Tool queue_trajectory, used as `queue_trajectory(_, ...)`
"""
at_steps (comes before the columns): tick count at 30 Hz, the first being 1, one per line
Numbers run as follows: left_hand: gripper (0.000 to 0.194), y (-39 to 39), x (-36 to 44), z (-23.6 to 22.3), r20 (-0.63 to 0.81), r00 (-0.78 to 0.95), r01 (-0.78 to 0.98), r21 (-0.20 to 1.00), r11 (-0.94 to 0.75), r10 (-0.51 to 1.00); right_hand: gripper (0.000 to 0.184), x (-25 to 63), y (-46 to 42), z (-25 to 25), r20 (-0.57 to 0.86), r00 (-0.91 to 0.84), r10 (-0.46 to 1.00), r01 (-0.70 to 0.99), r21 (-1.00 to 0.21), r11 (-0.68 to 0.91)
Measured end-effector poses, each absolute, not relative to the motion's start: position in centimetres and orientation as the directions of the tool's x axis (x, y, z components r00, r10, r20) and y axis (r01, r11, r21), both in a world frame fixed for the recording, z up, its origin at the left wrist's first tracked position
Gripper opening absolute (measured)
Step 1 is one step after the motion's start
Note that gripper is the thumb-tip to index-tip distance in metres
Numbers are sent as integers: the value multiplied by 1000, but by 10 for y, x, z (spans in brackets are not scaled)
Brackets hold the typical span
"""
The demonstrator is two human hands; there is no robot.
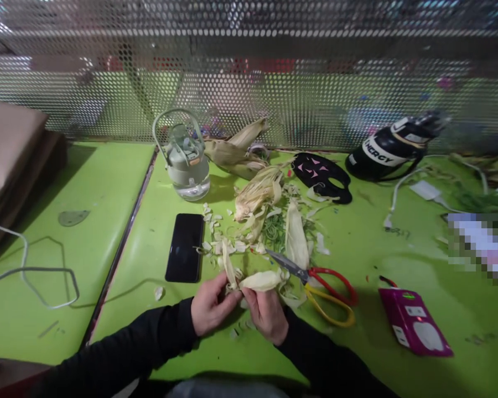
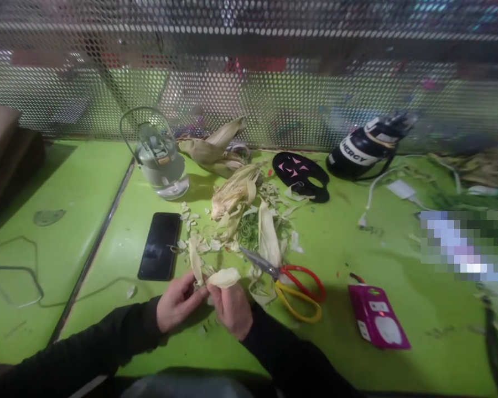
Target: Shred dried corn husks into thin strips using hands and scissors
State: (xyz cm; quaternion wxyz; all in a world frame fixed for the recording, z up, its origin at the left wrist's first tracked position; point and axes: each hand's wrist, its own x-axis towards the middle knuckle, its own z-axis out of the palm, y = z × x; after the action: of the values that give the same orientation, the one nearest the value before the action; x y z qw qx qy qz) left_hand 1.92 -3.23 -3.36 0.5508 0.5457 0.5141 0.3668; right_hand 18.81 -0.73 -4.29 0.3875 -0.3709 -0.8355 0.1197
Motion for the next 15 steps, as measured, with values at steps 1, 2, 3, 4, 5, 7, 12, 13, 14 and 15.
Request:
queue_trajectory(1, 44, -32, 20, -34, -170, 197, 152, 978, 141, 966, 21, 189, -7, -44, 559, -427, 711, 522, -490, 698)
queue_trajectory(2, 44, -32, 21, -34, -177, 191, 150, 977, 149, 966, 20, 189, -7, -45, 563, -426, 709, 521, -488, 700)
queue_trajectory(3, 45, -32, 21, -34, -184, 187, 148, 976, 157, 965, 21, 190, -7, -46, 563, -425, 709, 521, -488, 700)
queue_trajectory(4, 45, -32, 22, -34, -189, 184, 147, 976, 163, 965, 21, 191, -7, -46, 564, -424, 708, 522, -487, 701)
queue_trajectory(5, 46, -32, 23, -34, -194, 182, 146, 975, 168, 964, 22, 191, -7, -47, 563, -424, 709, 523, -487, 699)
queue_trajectory(7, 45, -32, 23, -34, -197, 179, 148, 974, 171, 964, 23, 191, -7, -47, 552, -422, 719, 521, -502, 690)
queue_trajectory(12, 43, -33, 20, -34, -185, 156, 170, 973, 158, 970, 23, 188, -7, -43, 454, -386, 803, 512, -618, 596)
queue_trajectory(13, 43, -33, 19, -34, -175, 148, 167, 975, 150, 973, 23, 187, -6, -41, 430, -378, 820, 508, -644, 573)
queue_trajectory(14, 42, -32, 19, -34, -152, 143, 151, 980, 130, 978, 23, 187, -5, -40, 411, -369, 834, 509, -661, 551)
queue_trajectory(15, 42, -30, 19, -35, -115, 142, 122, 988, 98, 983, 23, 187, -4, -38, 373, -357, 857, 512, -689, 513)
